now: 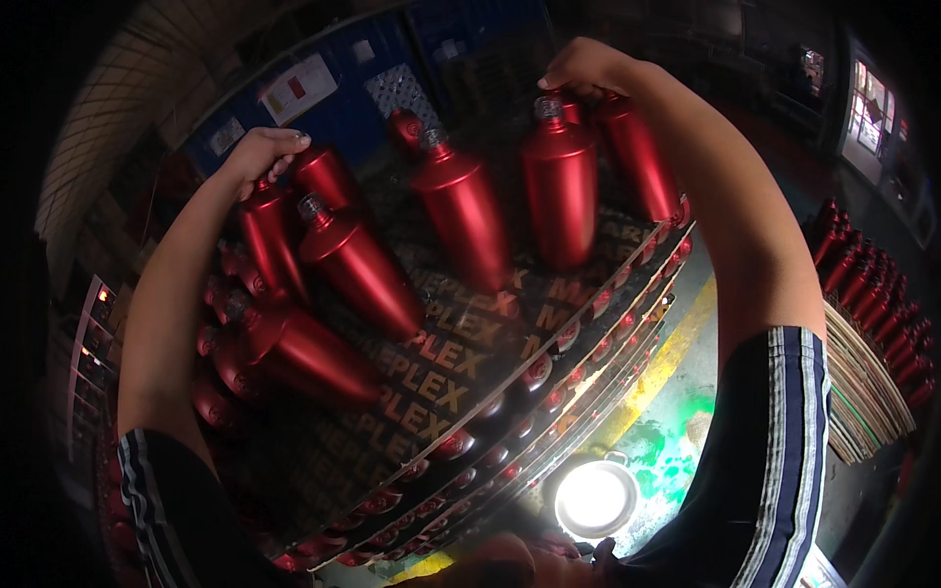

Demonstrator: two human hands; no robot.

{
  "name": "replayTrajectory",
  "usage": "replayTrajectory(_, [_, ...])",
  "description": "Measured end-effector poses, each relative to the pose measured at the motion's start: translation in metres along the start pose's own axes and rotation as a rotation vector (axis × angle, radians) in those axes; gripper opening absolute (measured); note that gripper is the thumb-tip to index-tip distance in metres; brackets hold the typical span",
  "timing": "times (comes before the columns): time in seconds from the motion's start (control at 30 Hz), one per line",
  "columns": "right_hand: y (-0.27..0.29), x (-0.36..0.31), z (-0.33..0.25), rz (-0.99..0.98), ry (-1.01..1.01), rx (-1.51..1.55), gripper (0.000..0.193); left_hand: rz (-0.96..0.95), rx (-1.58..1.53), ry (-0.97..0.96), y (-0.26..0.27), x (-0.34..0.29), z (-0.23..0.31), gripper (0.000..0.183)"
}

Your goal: The person repeatedly picks up red cylindrical cans from a conveyor belt and places them into a cardboard tray with circular indentations. The cans are handled one at a time and arranged in rows within the tray.

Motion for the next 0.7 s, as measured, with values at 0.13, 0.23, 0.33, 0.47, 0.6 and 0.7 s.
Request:
replayTrajectory(0.13, [0.009,-0.010,0.000,0.020,0.053,0.027,0.038,-0.051,-0.017,0.047,-0.019,0.005,-0.013,0.015])
replayTrajectory(0.23, [0.028,-0.017,0.006,0.277,0.065,-0.015,0.050,-0.044,-0.008,0.123,-0.028,0.002,-0.023,0.012])
replayTrajectory(0.33, [0.035,-0.017,0.016,0.353,0.063,-0.025,0.050,0.031,-0.116,0.084,-0.021,-0.010,-0.027,0.021])
replayTrajectory(0.47, [0.040,-0.016,0.028,0.498,0.180,0.009,0.046,0.248,-0.320,0.084,-0.005,-0.029,-0.039,0.028])
replayTrajectory(0.6, [0.043,-0.018,0.051,0.491,0.027,0.194,0.023,0.276,-0.372,0.029,-0.010,-0.035,-0.050,0.032])
replayTrajectory(0.7, [0.049,-0.019,0.065,0.600,0.129,0.122,0.018,0.305,-0.294,-0.097,-0.008,-0.034,-0.054,0.037])
Point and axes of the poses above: each hand's wrist, its own x-axis towards the middle knuckle, its own y-axis out of the back of the hand, z = x × y, the point moved 4 cm from there along x, towards the middle knuckle, and after that the axes turned 14 degrees about y, right-handed, at the moved point
